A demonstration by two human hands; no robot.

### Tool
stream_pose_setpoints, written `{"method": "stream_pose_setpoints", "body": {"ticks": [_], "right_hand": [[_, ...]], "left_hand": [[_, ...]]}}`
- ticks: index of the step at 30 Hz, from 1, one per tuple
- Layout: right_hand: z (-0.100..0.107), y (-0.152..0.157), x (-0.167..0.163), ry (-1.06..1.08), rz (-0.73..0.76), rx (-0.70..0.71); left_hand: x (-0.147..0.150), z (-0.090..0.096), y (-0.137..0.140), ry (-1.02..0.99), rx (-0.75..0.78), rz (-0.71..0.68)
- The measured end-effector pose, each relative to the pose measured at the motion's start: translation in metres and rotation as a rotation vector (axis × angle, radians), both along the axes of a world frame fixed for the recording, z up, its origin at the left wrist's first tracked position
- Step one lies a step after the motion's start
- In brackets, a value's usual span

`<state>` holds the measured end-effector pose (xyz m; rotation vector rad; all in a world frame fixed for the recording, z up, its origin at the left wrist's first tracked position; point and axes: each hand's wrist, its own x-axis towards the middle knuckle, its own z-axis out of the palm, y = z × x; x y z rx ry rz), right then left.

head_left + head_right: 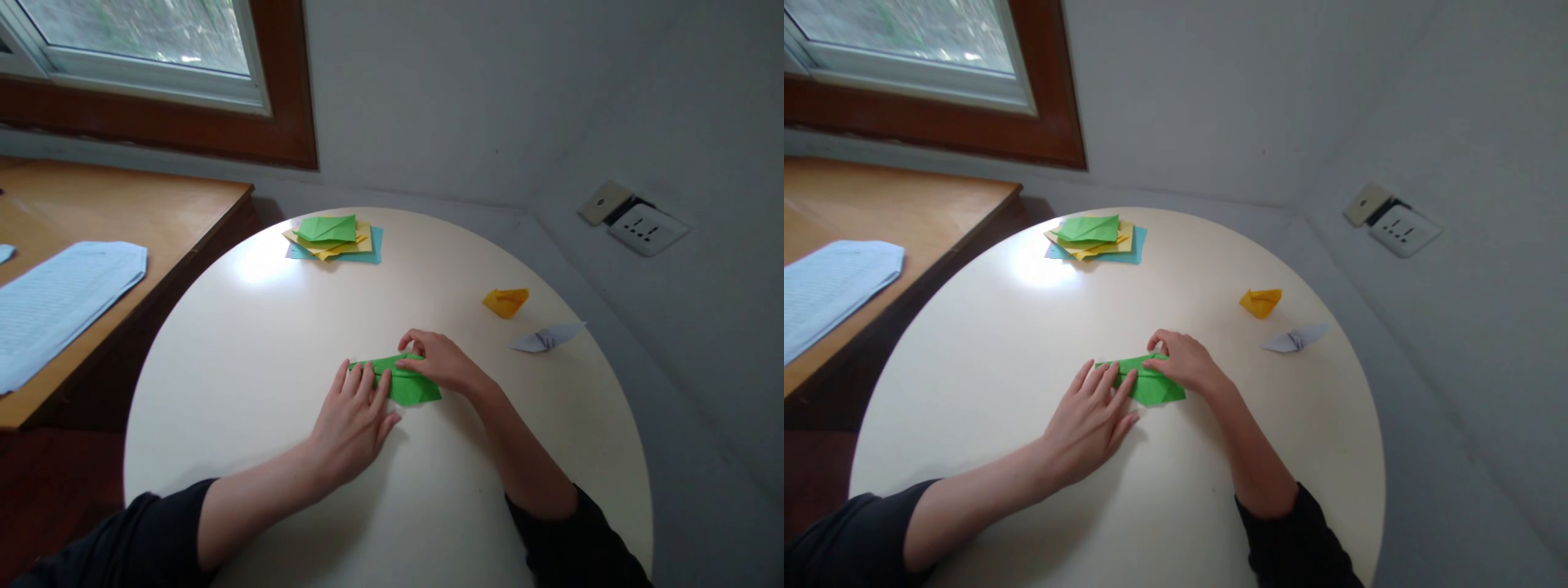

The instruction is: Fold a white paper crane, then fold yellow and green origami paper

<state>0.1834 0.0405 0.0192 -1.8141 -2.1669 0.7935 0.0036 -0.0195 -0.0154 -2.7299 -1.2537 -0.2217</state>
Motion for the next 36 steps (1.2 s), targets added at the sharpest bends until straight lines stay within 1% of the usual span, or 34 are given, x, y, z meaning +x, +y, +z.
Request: {"method": "stream_pose_setpoints", "body": {"ticks": [3,8,10,11,12,13,15,16,17,19,21,23,26,29,32,36], "right_hand": [[-0.003,0.000,0.006,0.033,-0.014,-0.018],[-0.008,-0.008,0.020,0.082,-0.051,0.013],[-0.011,-0.013,0.027,0.091,-0.076,0.039],[-0.013,-0.015,0.030,0.070,-0.104,0.078],[-0.014,-0.018,0.031,0.039,-0.141,0.146],[-0.016,-0.021,0.031,0.002,-0.179,0.244],[-0.018,-0.029,0.023,-0.059,-0.227,0.495],[-0.019,-0.035,0.016,-0.078,-0.214,0.607],[-0.020,-0.041,0.007,-0.094,-0.178,0.685],[-0.023,-0.053,-0.013,-0.102,-0.029,0.760],[-0.027,-0.063,-0.032,-0.109,0.113,0.730],[-0.032,-0.068,-0.045,-0.104,0.172,0.627],[-0.038,-0.070,-0.050,-0.077,0.176,0.493],[-0.040,-0.069,-0.049,-0.048,0.169,0.407],[-0.041,-0.069,-0.048,-0.032,0.164,0.358],[-0.043,-0.070,-0.047,-0.008,0.143,0.351]], "left_hand": [[0.000,0.000,0.001,-0.010,0.016,0.000],[-0.001,0.001,0.001,-0.014,0.023,0.004],[-0.001,0.001,0.001,-0.017,0.024,0.006],[-0.001,0.001,0.001,-0.019,0.027,0.008],[-0.001,0.000,0.000,-0.021,0.031,0.009],[-0.001,0.000,0.000,-0.023,0.036,0.009],[-0.001,0.000,0.000,-0.026,0.049,0.008],[-0.001,-0.001,0.000,-0.029,0.056,0.009],[0.000,-0.001,0.000,-0.033,0.062,0.011],[0.000,-0.001,0.000,-0.041,0.067,0.009],[0.001,-0.001,0.000,-0.041,0.064,0.001],[0.001,-0.001,0.001,-0.041,0.064,-0.005],[0.002,-0.002,0.001,-0.045,0.076,-0.009],[0.001,-0.004,0.001,-0.044,0.087,-0.020],[0.001,-0.005,0.001,-0.038,0.086,-0.023],[0.001,-0.004,0.001,-0.013,0.076,-0.031]]}}
